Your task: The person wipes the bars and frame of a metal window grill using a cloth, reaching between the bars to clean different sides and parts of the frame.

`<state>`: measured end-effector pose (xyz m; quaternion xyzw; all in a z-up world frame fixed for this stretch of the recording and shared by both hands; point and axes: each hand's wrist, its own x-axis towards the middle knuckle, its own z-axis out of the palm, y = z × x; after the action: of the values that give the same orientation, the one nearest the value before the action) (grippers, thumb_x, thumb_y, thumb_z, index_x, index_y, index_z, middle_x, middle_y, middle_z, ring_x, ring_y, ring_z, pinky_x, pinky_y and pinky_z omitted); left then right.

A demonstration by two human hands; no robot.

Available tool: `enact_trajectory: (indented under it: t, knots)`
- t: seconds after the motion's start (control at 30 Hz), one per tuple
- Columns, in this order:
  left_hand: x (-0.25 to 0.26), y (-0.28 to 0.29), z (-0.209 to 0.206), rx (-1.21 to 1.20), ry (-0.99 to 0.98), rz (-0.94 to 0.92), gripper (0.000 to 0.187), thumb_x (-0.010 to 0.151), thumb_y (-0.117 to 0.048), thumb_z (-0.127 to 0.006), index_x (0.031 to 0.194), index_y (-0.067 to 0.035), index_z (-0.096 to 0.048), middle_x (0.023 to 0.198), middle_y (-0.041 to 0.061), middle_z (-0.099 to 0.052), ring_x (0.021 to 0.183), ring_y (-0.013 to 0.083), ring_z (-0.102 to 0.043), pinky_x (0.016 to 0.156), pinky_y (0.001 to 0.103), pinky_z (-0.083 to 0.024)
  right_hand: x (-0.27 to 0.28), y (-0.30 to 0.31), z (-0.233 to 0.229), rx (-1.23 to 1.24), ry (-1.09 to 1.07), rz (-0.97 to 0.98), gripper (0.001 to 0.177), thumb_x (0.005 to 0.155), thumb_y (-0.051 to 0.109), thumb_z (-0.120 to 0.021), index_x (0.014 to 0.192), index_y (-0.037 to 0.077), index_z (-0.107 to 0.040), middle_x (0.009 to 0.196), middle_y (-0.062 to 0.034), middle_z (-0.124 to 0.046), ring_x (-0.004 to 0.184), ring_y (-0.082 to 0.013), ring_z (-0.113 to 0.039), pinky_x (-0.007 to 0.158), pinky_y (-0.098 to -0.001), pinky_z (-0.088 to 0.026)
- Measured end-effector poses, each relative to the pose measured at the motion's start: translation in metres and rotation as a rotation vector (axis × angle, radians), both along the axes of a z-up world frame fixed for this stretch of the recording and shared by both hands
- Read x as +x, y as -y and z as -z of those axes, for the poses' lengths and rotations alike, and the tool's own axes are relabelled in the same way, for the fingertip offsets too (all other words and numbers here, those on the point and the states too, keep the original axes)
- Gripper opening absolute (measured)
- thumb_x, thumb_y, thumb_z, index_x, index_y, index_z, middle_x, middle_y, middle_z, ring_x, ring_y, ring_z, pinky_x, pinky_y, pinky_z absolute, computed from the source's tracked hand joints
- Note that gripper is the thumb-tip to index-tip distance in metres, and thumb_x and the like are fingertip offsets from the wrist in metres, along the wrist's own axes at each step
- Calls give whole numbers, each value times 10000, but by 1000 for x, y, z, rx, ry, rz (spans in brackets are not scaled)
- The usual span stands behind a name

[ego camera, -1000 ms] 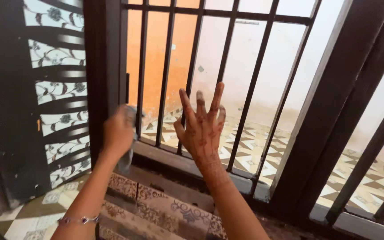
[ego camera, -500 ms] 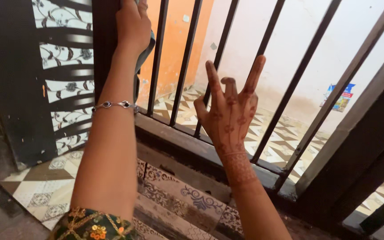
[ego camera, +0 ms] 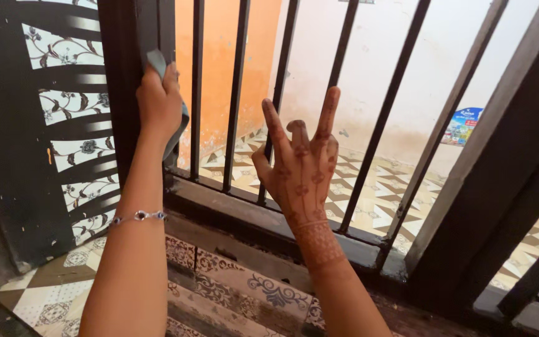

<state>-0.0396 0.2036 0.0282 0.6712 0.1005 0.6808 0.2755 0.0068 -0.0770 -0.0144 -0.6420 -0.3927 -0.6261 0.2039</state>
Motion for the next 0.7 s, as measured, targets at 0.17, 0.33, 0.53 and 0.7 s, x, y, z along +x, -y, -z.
enact_trajectory:
  t: [0.17, 0.33, 0.53, 0.7]
  knots:
    - [-12, 16, 23, -120, -60, 13, 313, 1074, -301, -511, 1161, -14, -601, 922, 192, -718, 869, 340, -724, 753, 439, -526, -1, 1, -1, 8, -3, -4, 749, 861, 289, -759, 1565, 278, -505, 1049, -119, -668, 1582, -393, -23, 789, -488, -406]
    - [-12, 21, 43, -129, -50, 38, 312, 1082, -298, -515, 1159, -10, -608, 888, 172, -695, 820, 306, -699, 739, 428, -519, 0, 0, -1, 16, -10, -30, 757, 860, 268, -748, 1575, 283, -500, 1040, -104, -676, 1586, -383, -39, 785, -472, -406]
    - [-13, 23, 78, -219, -74, 41, 334, 1072, -303, -524, 1144, 8, -622, 870, 202, -682, 811, 324, -680, 744, 426, -515, -1, 2, -2, 0, -26, -14, 774, 847, 252, -737, 1579, 272, -487, 977, -121, -683, 1584, -382, -32, 780, -463, -418]
    - [-8, 14, 105, -177, -56, 6, 333, 1066, -296, -542, 1192, -1, -630, 951, 197, -717, 884, 314, -702, 784, 414, -524, -1, 2, -3, 26, -15, -51, 764, 865, 243, -727, 1586, 272, -477, 991, -115, -687, 1586, -376, -44, 806, -481, -425]
